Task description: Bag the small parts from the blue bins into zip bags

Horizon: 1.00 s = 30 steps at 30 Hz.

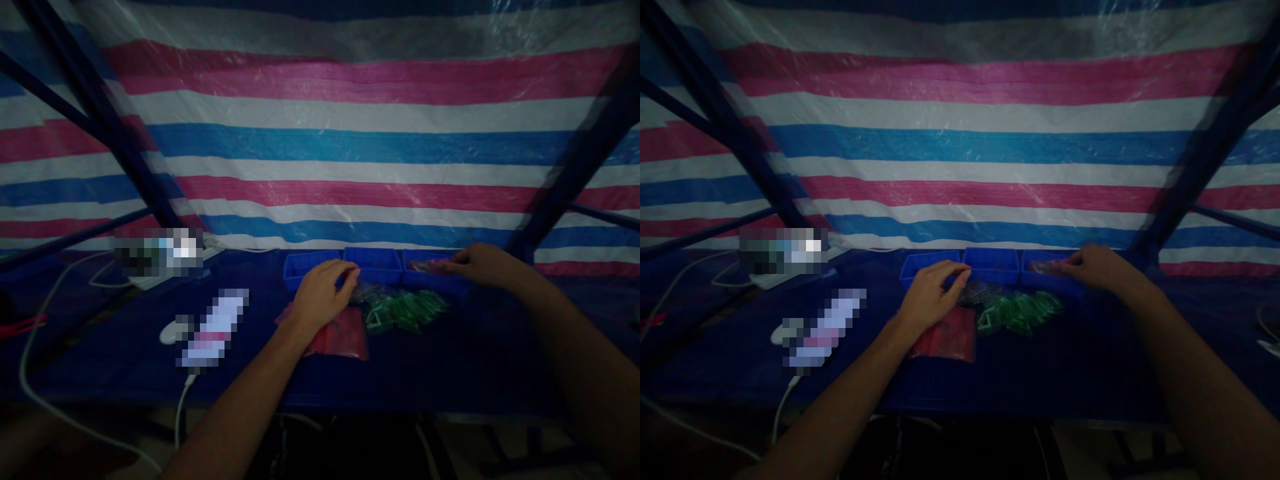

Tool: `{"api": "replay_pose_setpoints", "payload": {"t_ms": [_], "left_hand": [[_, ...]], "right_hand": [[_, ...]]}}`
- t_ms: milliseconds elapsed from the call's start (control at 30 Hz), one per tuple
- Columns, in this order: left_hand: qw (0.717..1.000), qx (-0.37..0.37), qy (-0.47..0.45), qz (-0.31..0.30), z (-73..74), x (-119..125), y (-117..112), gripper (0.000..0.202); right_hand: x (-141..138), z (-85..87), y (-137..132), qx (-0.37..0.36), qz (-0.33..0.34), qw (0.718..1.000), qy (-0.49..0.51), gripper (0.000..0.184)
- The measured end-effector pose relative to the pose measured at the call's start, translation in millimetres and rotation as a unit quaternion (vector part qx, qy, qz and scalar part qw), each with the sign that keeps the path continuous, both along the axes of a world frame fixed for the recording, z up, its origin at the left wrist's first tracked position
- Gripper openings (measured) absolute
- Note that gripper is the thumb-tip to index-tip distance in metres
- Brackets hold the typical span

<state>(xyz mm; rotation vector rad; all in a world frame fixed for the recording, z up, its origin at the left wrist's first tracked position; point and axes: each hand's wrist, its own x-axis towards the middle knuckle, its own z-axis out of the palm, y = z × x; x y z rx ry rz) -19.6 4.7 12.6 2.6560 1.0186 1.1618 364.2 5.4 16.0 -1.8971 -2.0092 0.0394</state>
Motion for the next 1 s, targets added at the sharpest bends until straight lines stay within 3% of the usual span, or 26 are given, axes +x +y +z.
{"api": "replay_pose_setpoints", "payload": {"t_ms": [100, 133, 300, 367, 467, 567, 667, 767, 900, 1000], "left_hand": [[1.000, -0.002, -0.001, 0.009, 0.7, 0.3, -0.4, 0.025], [1.000, -0.004, 0.001, 0.011, 1.1, 0.4, -0.6, 0.025], [1.000, -0.011, 0.017, 0.020, 0.2, -0.2, 0.5, 0.026], [0.999, -0.008, 0.019, 0.031, -1.7, -0.6, 1.8, 0.025], [0.999, 0.004, 0.021, 0.042, -4.8, -1.3, 4.2, 0.023], [0.999, 0.016, 0.019, 0.044, -6.3, -2.0, 5.8, 0.023], [0.999, 0.014, 0.016, 0.043, -6.0, -2.3, 5.8, 0.024], [0.999, 0.005, 0.015, 0.047, -5.1, -2.0, 4.7, 0.024], [0.999, -0.008, -0.001, 0.044, -1.9, -1.2, 2.7, 0.023], [0.998, -0.036, -0.046, 0.016, 3.4, -0.6, -0.1, 0.023]], "right_hand": [[-3.9, 2.6, -2.0, -0.093, 0.022, 0.995, -0.029, 0.055], [-5.6, 4.4, -2.7, -0.091, 0.023, 0.995, -0.039, 0.055], [-20.9, 10.3, -5.7, 0.042, -0.003, 0.995, -0.088, 0.046], [-36.8, 9.7, -8.3, 0.119, 0.045, 0.989, -0.077, 0.038], [-74.8, 6.3, -17.6, 0.178, 0.203, 0.963, -0.005, 0.024], [-119.7, 1.3, -34.3, 0.158, 0.360, 0.919, 0.035, 0.018], [-157.4, -6.0, -53.8, 0.125, 0.455, 0.880, 0.055, 0.032], [-181.1, -16.7, -68.8, 0.126, 0.502, 0.855, 0.026, 0.043], [-192.5, -28.9, -76.8, 0.141, 0.506, 0.851, 0.000, 0.021], [-190.5, -29.8, -76.2, 0.152, 0.500, 0.852, 0.024, 0.017]]}}
